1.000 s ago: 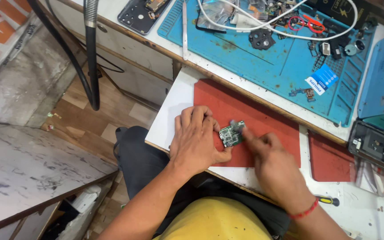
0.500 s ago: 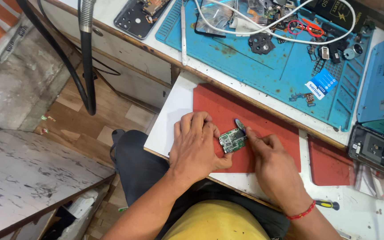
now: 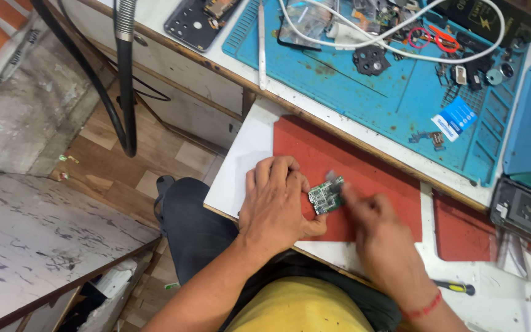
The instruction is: The person uses a purple pen-like tool to repeatedly rub and scrape the surface of a small green circuit board placed on a red mat. The person holds the board with one hand while applying the tool with the other, focusing on specific areas of the board throughout the clip.
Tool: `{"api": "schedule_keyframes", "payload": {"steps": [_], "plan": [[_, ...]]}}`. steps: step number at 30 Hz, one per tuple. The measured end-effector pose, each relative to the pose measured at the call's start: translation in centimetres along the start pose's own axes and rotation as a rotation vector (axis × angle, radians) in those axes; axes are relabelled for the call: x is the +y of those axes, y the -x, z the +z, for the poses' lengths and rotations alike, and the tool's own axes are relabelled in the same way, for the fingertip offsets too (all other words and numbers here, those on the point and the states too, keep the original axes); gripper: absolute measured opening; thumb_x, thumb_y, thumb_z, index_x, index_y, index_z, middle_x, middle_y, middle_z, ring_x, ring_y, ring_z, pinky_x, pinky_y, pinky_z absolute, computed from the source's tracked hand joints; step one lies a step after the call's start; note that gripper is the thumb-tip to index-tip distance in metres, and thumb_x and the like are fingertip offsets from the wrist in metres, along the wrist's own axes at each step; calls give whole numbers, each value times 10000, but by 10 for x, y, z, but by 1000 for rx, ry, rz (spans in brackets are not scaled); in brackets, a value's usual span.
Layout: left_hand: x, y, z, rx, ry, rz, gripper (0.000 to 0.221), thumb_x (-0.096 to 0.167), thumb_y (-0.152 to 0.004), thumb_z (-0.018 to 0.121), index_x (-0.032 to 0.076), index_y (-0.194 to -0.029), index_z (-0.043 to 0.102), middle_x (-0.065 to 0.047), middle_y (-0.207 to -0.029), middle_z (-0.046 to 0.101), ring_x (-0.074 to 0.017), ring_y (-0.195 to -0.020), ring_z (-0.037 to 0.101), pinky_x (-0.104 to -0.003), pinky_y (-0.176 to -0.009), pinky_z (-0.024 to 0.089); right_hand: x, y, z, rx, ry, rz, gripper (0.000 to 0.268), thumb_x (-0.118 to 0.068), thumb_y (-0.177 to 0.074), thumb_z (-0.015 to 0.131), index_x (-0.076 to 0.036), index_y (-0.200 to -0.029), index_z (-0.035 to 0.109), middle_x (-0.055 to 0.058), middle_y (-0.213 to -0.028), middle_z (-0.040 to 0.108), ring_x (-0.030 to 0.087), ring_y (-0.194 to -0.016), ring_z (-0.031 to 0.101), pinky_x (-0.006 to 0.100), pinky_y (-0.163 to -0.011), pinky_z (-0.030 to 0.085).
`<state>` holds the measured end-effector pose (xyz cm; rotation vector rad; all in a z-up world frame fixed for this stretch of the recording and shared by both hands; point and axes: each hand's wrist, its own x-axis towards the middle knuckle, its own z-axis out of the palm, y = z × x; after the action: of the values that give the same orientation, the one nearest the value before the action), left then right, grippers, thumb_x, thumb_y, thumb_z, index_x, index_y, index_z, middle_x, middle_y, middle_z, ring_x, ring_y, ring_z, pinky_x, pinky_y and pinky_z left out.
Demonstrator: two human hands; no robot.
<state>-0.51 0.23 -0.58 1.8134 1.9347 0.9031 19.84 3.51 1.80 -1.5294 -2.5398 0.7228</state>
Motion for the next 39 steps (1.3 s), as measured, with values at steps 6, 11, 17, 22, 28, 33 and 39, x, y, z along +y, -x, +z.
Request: {"api": "schedule_keyframes", "payload": {"steps": [6,11,17,22,28,33,39], "plan": [[1,3,1,35,3,17,511,375,-591,884,75,-952,682,-90,-1171,535,-309,-1182,465,-481,-986,386,-2,-3,-4,63,22,-12,584,8,-867,538,-180,-1416,599,150,-1038,649,406,-788,679,502,-670,540],[-1,2,-3,33,49,-5,579,333,-537,932,83,-992,676,-78,-1167,536,-316,-1158,472,-480,-973,392,-20,7,-8,-146,119,57,648,-52,-857,578,-269,-1467,568,113,-1065,649,368,-713,695,491,-629,547],[0,1,-5,-2,15,-18,597,273,-496,935,93,-1004,678,-61,-1164,536,-297,-1150,480,-465,-962,402,-22,-1,4,-79,71,-58,686,20,-822,539,-246,-1452,588,129,-1074,649,360,-716,698,472,-619,565],[-2,1,-3,21,75,-5,615,305,-532,966,86,-1020,663,-74,-1143,519,-308,-1125,469,-481,-948,390,-5,9,-4,-134,110,-16,781,29,-776,534,-237,-1511,537,145,-1118,621,400,-730,678,497,-635,554],[-4,0,-4,17,131,-15,594,321,-557,969,88,-1000,649,-75,-1152,517,-311,-1131,464,-482,-951,390,-9,-7,11,-124,128,4,726,12,-846,510,-263,-1518,526,131,-1112,604,380,-747,683,488,-636,557],[-7,0,-6,24,104,27,483,332,-616,941,92,-951,690,-63,-1145,533,-299,-1132,476,-467,-955,393,-2,3,-2,-72,61,-20,712,14,-796,519,-237,-1462,543,138,-1097,628,381,-762,692,482,-640,568],[-9,7,1,112,57,154,405,340,-641,901,91,-925,757,-37,-1066,579,-263,-1093,533,-458,-971,397,-2,5,-4,-87,48,-48,744,29,-766,522,-197,-1475,536,156,-1067,628,392,-754,691,491,-667,552]]}}
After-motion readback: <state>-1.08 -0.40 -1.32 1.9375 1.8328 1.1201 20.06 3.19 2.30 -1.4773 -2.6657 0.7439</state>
